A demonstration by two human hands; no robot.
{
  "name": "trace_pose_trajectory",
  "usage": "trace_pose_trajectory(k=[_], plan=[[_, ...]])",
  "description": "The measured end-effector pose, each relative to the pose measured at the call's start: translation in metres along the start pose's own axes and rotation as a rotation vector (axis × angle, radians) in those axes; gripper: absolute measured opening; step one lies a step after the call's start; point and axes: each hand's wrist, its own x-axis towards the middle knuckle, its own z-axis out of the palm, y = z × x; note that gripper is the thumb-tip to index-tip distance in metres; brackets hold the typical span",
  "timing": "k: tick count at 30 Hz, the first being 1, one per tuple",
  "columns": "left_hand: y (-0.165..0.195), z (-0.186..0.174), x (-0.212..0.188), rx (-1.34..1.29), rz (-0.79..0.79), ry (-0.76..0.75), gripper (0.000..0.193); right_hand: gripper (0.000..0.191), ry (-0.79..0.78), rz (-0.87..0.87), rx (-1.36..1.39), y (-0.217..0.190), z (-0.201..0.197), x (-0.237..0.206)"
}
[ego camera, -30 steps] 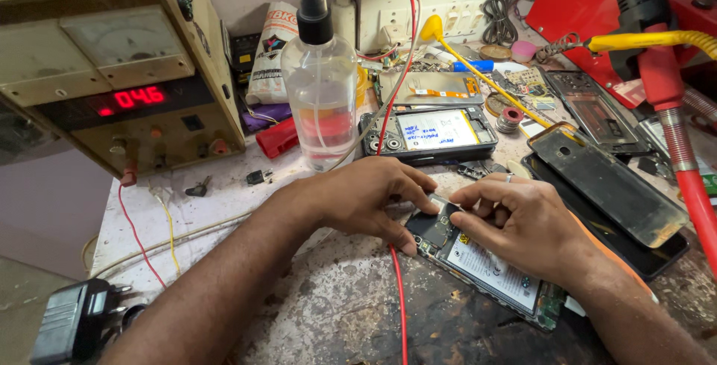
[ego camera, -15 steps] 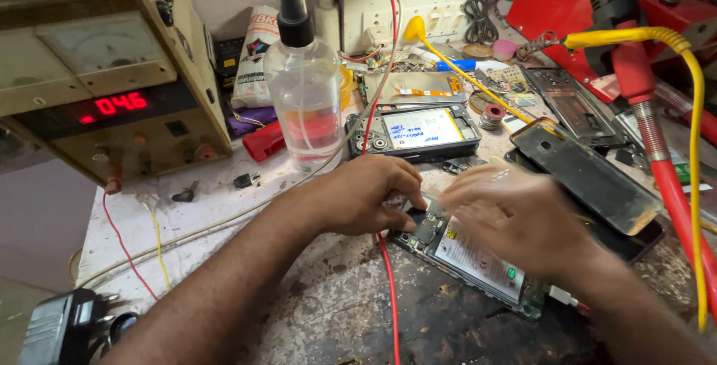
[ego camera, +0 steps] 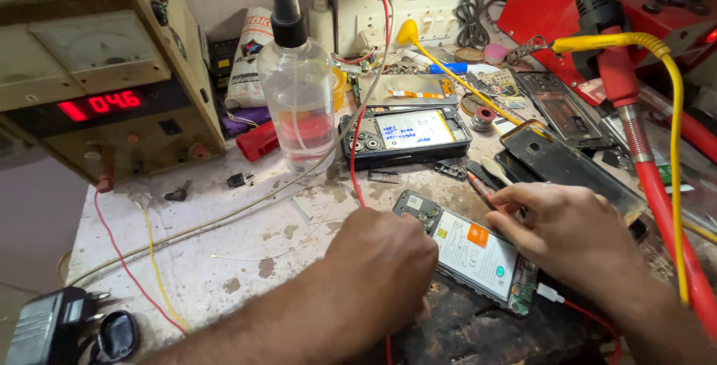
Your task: The person uses a screwdriver to remove screws from a disassembled smartphone, then uses a soldering iron to work on the motherboard. The person handles the phone casing and internal components throughout the process.
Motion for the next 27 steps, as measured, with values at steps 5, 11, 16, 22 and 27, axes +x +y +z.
trace_pose_trajectory(k=[5,11,16,22,27], plan=[[0.006,0.010,0.002,0.156,0.035,0.139,0.028,0.022,0.005,0.100,-0.076,-0.019,-0.008,0.002],[-0.003,0.023,0.014,0.199,0.116,0.131,0.044,0.022,0.351,-0.003,0.552,-0.011,-0.018,0.011],[-0.001,0.009,0.009,0.119,0.114,0.130,0.042,0.040,0.415,-0.311,0.941,-0.005,-0.016,0.029],[-0.030,-0.028,0.007,-0.054,0.130,-0.036,0.068,0.041,0.296,-0.279,0.730,-0.015,0.013,0.038],[-0.039,-0.026,0.010,-0.114,0.087,-0.039,0.070,0.083,0.163,-0.300,0.618,-0.016,0.026,0.043]])
